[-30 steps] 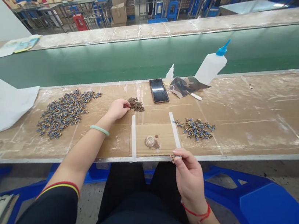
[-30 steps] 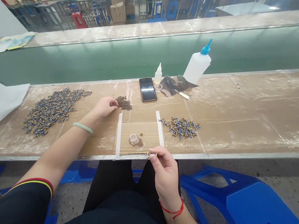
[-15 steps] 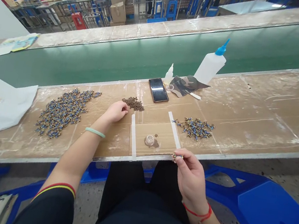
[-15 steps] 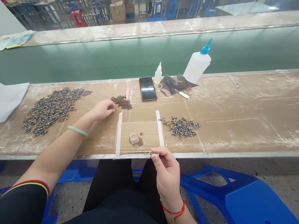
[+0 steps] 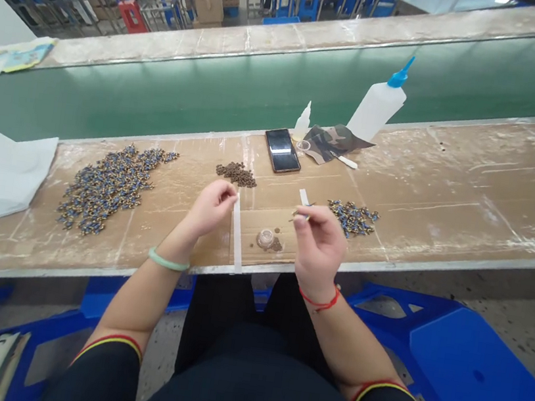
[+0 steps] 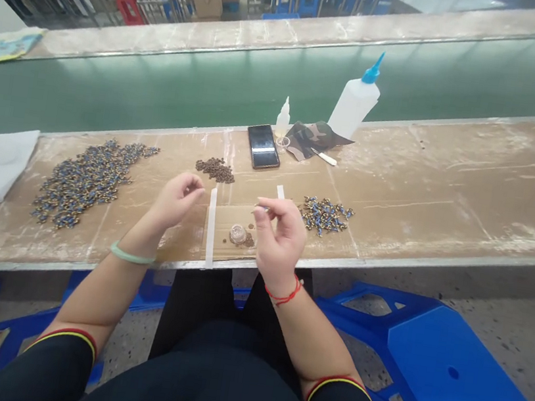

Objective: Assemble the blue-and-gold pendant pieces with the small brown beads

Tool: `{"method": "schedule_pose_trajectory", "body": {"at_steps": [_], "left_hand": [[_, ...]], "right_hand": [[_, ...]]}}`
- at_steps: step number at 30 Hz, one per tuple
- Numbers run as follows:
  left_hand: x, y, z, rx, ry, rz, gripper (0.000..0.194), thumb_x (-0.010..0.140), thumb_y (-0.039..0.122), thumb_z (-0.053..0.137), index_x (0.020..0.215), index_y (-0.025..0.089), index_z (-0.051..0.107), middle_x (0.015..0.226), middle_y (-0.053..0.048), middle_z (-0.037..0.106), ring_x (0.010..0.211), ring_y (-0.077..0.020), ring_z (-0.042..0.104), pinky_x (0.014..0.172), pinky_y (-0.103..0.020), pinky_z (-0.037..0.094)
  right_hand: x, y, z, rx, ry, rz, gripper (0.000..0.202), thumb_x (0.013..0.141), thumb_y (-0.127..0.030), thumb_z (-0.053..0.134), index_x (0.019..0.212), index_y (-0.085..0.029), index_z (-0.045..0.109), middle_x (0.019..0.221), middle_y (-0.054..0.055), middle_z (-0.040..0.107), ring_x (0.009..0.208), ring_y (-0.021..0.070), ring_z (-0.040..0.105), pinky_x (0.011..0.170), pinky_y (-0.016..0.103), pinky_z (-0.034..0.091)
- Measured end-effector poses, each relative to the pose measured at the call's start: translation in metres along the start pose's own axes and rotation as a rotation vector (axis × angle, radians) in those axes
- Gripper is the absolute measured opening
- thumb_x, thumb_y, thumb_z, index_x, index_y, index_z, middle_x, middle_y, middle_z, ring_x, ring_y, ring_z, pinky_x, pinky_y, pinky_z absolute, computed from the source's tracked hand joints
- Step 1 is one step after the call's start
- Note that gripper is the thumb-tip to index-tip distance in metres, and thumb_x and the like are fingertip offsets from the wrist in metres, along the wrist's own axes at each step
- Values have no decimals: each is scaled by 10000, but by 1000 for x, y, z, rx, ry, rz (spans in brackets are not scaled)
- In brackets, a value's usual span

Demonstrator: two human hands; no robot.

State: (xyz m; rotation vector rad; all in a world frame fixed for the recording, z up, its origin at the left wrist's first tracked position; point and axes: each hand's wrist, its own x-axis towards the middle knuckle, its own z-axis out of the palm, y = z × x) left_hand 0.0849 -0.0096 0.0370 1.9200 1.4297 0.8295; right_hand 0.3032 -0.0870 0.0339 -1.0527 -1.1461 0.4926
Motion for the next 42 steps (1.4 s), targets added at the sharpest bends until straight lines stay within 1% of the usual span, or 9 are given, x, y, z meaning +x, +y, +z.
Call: {"method": "schedule_pose_trajectory", "body": {"at_steps": [2,4,7,10,14,24,34,38,42], "left_hand": [[-5,-3,-1,36,35,-2,84,915,213,585,844,200,630,879,-41,672,840,-198,615,841,-347,528],[-18,-6,3,10,-30,27,99,923,222,598,857,203,669,908,-51,698,877,-210,641,872,-362,535],[-44,-6,19,-16,-145,64,95,911,221,646,841,219,710,928,-54,725,929,-230,672,909,-387,546],[-62,-3,40,40,-151,82,97,878,181,695,793,223,711,891,-47,723,939,-242,675,915,-405,549],[-65,6,56,179,-128,99,142,857,126,698,750,219,700,836,-50,706,911,-249,675,848,-393,555],[-56,7,49,414,-198,207,155,894,149,650,777,214,729,827,-71,730,881,-259,689,764,-387,508],[-50,16,44,569,-244,195,191,918,156,596,750,197,677,857,-90,703,864,-257,678,715,-367,458],[-47,19,45,675,-329,259,163,963,176,542,864,181,671,902,-116,684,916,-277,673,727,-375,455],[-52,20,48,743,-329,277,171,988,171,488,922,175,645,931,-140,664,947,-305,654,737,-395,461]], "right_hand": [[2,7,-6,-24,74,-16,165,947,-413,726,985,-254,748,907,34,689,829,189,631,786,372,514],[-1,12,-15,-48,112,13,190,938,-430,733,974,-244,741,900,33,686,820,185,630,769,360,514],[-10,15,-29,-68,134,100,224,930,-459,737,954,-235,738,841,18,666,768,171,614,723,334,506],[-20,18,-37,-79,144,162,249,920,-476,746,941,-228,746,819,14,668,759,168,614,716,322,502],[-25,22,-42,-69,144,216,262,911,-484,757,949,-225,756,835,20,689,775,172,623,738,327,508],[-24,21,-50,-82,198,198,253,911,-480,759,952,-230,756,844,19,691,778,169,621,736,326,509],[-25,22,-52,-49,247,210,246,887,-467,784,944,-228,768,820,8,672,738,154,594,703,310,486],[-25,16,-55,-94,260,191,265,890,-488,776,927,-227,753,807,3,640,752,158,590,731,320,497],[-27,12,-56,-114,251,200,270,903,-490,760,946,-224,743,817,8,638,755,162,596,730,322,502]]}}
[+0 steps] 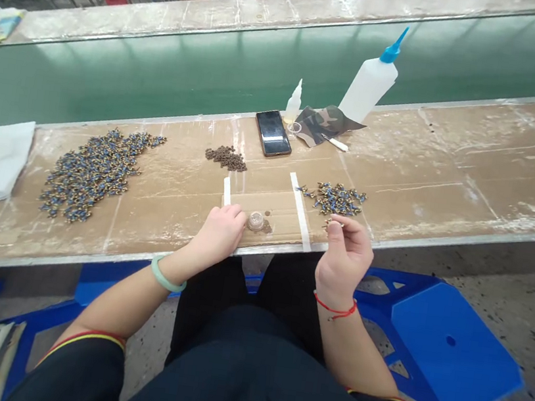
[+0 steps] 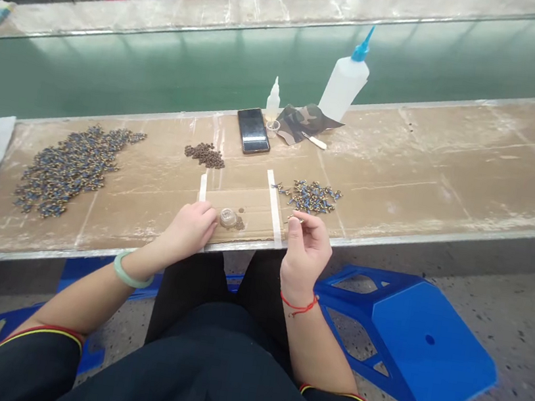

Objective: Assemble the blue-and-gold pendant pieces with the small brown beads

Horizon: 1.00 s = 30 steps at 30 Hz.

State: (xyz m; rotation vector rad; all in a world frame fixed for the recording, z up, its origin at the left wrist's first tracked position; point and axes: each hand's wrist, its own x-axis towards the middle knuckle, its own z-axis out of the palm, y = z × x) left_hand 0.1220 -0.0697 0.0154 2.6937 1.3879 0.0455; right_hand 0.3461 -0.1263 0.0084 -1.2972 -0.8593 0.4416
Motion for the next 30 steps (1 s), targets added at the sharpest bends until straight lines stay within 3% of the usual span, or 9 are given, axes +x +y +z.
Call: {"method": "schedule_pose_trajectory", "body": {"at_steps": [5,9,12,15,18,22,25,30], "left_hand": [[-4,2,8,-34,61,-47,185,976,149,449,899,175,615,947,-152,647,941,-313,632,774,-415,483],[-7,-5,6,-250,139,-82,137,935,163,475,833,204,557,935,-134,627,909,-294,604,808,-431,495],[-12,-12,-2,-670,205,-156,138,954,256,483,820,229,504,883,-78,586,848,-242,565,808,-405,500],[-18,-10,-13,-1267,245,-220,234,974,428,502,841,241,460,854,-42,529,707,-180,461,687,-358,466],[-20,5,-25,-1760,252,-237,380,897,528,634,795,237,411,833,-25,462,635,-134,335,580,-301,376],[-17,32,-45,-2164,197,-175,515,760,445,862,723,202,409,781,15,390,623,-91,279,545,-223,315],[-16,42,-55,-2322,164,-98,528,715,369,932,701,181,439,745,35,372,613,-75,277,540,-191,297],[-16,44,-54,-2325,126,-59,504,724,375,929,705,184,463,746,33,383,611,-82,272,544,-198,293]], "right_hand": [[0,-3,4,26,8,-34,251,903,-475,764,943,-227,749,844,12,664,773,162,606,740,321,501],[-1,-6,2,37,3,-32,226,907,-453,770,940,-231,740,837,3,651,764,156,594,750,322,496],[-5,-9,1,29,-14,-22,218,914,-446,767,944,-232,741,850,7,654,764,157,593,743,322,490],[-11,-15,8,81,-68,-57,176,932,-418,759,954,-244,756,859,13,677,765,158,601,726,313,483],[-16,-23,24,138,-139,-124,165,941,-416,753,946,-251,762,846,20,686,776,167,620,715,315,493],[-17,-34,41,195,-219,-217,112,951,-371,744,966,-262,762,841,13,692,773,168,630,705,318,501],[-17,-39,45,210,-251,-256,72,962,-333,729,982,-270,759,832,4,689,764,165,625,702,317,500],[-17,-43,45,208,-278,-297,57,971,-286,710,1000,-274,758,824,-5,685,756,159,617,703,313,498]]}}
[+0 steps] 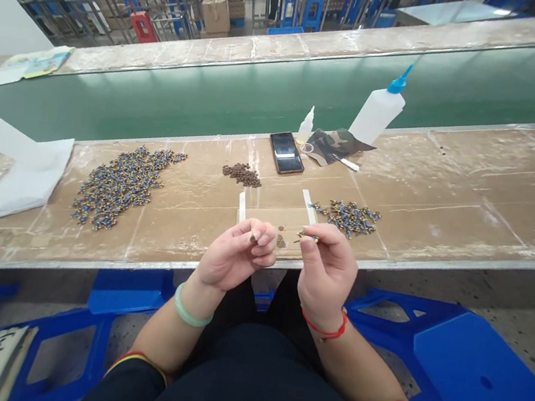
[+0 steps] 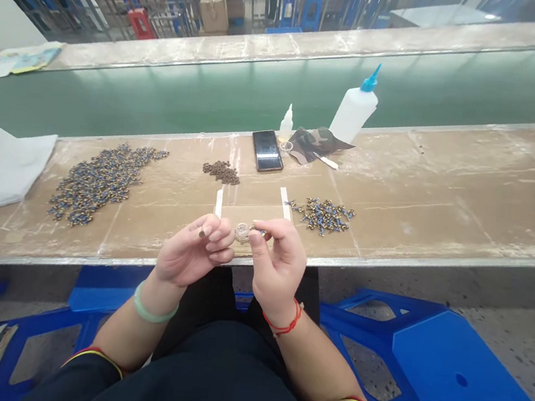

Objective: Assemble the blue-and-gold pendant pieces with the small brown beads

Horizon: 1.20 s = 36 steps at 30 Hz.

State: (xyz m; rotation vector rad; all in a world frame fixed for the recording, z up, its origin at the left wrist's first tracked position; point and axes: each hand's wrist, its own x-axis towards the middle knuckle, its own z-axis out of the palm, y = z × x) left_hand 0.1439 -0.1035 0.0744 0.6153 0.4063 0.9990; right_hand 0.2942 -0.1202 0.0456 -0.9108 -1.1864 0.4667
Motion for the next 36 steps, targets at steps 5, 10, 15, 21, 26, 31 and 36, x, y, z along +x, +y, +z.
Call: {"method": "schedule_pose_trajectory", "body": {"at_steps": [5,10,15,21,26,31,36], "left_hand": [[-4,-14,-4,232,-57,177,402,878,459,792,775,194,508,780,20,412,633,-102,324,579,-237,326],[-11,-31,-4,962,-55,726,214,1034,348,599,879,205,560,864,-24,537,795,-164,517,735,-304,462],[-8,-40,-8,1358,-135,1160,130,1062,234,510,962,201,587,885,-33,597,777,-161,562,695,-293,502],[-3,-43,1,1196,-13,1034,85,1025,240,624,951,204,642,871,-20,644,758,-135,613,658,-249,511],[-8,-51,14,1108,126,874,63,970,185,694,907,183,698,870,-34,676,741,-128,638,602,-220,490],[-12,-54,25,1059,141,765,115,967,139,654,900,167,744,865,-64,718,720,-139,663,608,-231,521],[-7,-40,22,961,-17,610,181,970,295,714,861,168,783,852,-94,764,746,-176,704,644,-272,571]], "right_hand": [[7,-9,9,47,1,-18,54,955,-272,730,990,-287,768,822,-17,691,750,145,613,707,300,502],[9,-17,30,222,139,294,133,901,-397,771,891,-265,758,783,-26,672,695,123,590,649,273,492],[6,-11,37,417,145,682,325,784,-524,841,876,-238,718,754,-40,622,660,103,536,646,259,481],[11,-9,35,384,205,567,268,858,-493,783,940,-249,709,810,-34,611,718,110,548,695,272,480],[20,-6,28,141,351,122,125,961,-399,697,978,-276,710,889,-17,630,791,131,603,779,322,495],[30,-6,16,-58,427,-286,67,987,-333,677,984,-282,720,846,-11,617,797,158,592,786,368,484],[32,-13,12,-95,428,-338,101,988,-365,657,959,-271,681,824,-11,584,760,165,578,733,369,479]]}}
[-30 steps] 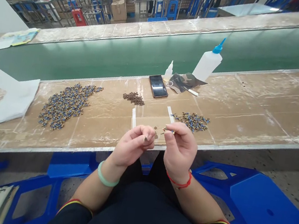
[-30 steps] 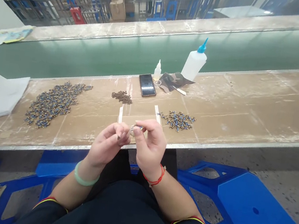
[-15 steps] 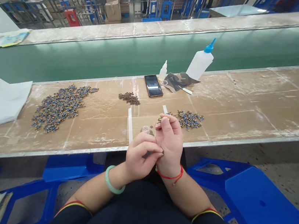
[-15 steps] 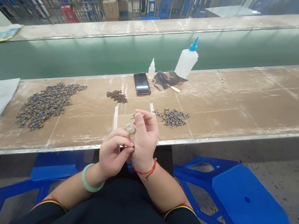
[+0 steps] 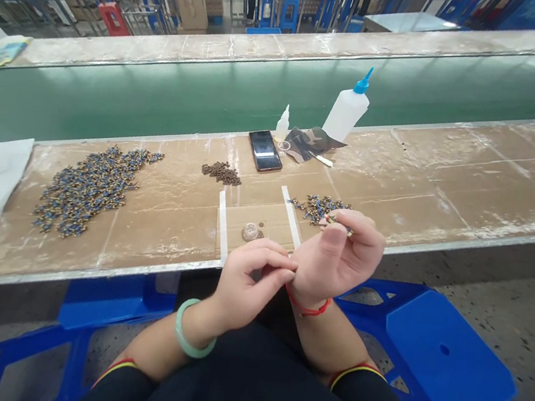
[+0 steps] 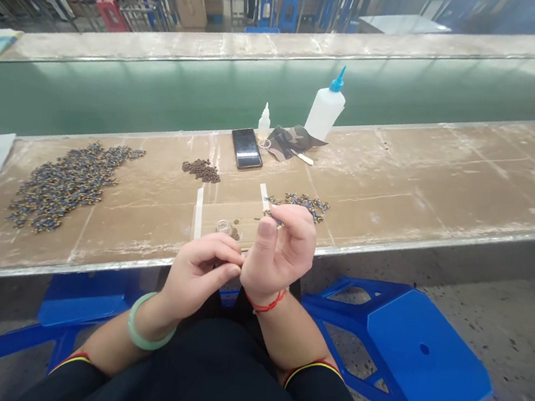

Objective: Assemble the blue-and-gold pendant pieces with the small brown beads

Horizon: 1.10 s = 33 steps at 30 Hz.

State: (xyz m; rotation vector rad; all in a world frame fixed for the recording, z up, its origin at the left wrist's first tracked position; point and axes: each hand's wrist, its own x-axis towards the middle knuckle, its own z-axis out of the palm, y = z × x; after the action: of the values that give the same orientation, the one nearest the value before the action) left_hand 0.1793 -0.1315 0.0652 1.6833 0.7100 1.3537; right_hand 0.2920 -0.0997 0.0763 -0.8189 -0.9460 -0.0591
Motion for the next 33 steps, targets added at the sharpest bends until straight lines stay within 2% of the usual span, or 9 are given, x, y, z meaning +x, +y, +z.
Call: {"method": "schedule_pose_trajectory", "body": {"at_steps": [4,8,10,13,20,23,26,29,33], "left_hand": [[13,-4,-14,-93,-186,-64,308,898,459,802,809,164,798,799,-105,773,684,-183,701,599,-288,564],[25,-2,-23,-102,-346,-53,368,883,505,804,758,160,783,764,-109,778,659,-182,693,575,-287,538],[28,0,-26,-61,-386,-37,383,893,513,791,734,165,767,736,-96,770,626,-164,661,573,-284,523],[31,-1,-26,-11,-388,-4,406,908,525,769,709,173,741,713,-82,758,572,-135,604,549,-271,496],[24,-20,-17,-172,-299,66,417,895,493,785,642,180,673,642,-68,715,530,-127,591,500,-251,487],[22,-23,-16,-174,-266,20,452,887,540,779,633,183,671,637,-75,712,554,-144,605,527,-274,503],[24,-25,-20,-266,-328,-87,489,864,595,782,629,179,677,651,-85,712,592,-167,643,551,-291,529],[24,-29,-24,-360,-378,-158,444,839,543,829,643,167,696,673,-80,710,600,-162,646,550,-281,526],[15,-31,-15,-316,-284,-215,427,802,539,868,673,164,709,694,-62,698,619,-154,637,564,-274,520]], "right_hand": [[-5,-8,-3,9,-13,151,141,968,-415,673,931,-279,664,831,-2,579,771,181,587,742,388,490],[-12,-10,-7,72,-48,269,158,943,-438,724,932,-282,704,863,7,620,808,185,609,749,380,498],[-15,-10,-8,119,-58,322,128,940,-412,745,941,-284,731,873,2,647,814,170,614,744,352,490],[-17,-10,-9,182,-75,436,109,937,-397,764,953,-289,758,861,-14,664,801,142,614,752,316,476],[-18,-10,-2,208,-120,712,248,881,-504,793,941,-267,753,825,-23,664,783,127,630,751,295,482],[-18,-8,0,158,-107,723,273,886,-519,769,945,-255,732,834,-16,655,810,141,633,776,312,491],[-18,-7,0,154,-127,708,263,898,-510,759,943,-254,721,850,-13,654,823,146,636,783,316,491],[-19,-5,-2,164,-140,663,238,900,-483,769,935,-252,724,853,-16,658,794,136,626,760,305,478],[-22,1,-5,136,-96,659,207,903,-443,764,955,-247,719,850,-18,646,789,135,615,768,309,466]]}}
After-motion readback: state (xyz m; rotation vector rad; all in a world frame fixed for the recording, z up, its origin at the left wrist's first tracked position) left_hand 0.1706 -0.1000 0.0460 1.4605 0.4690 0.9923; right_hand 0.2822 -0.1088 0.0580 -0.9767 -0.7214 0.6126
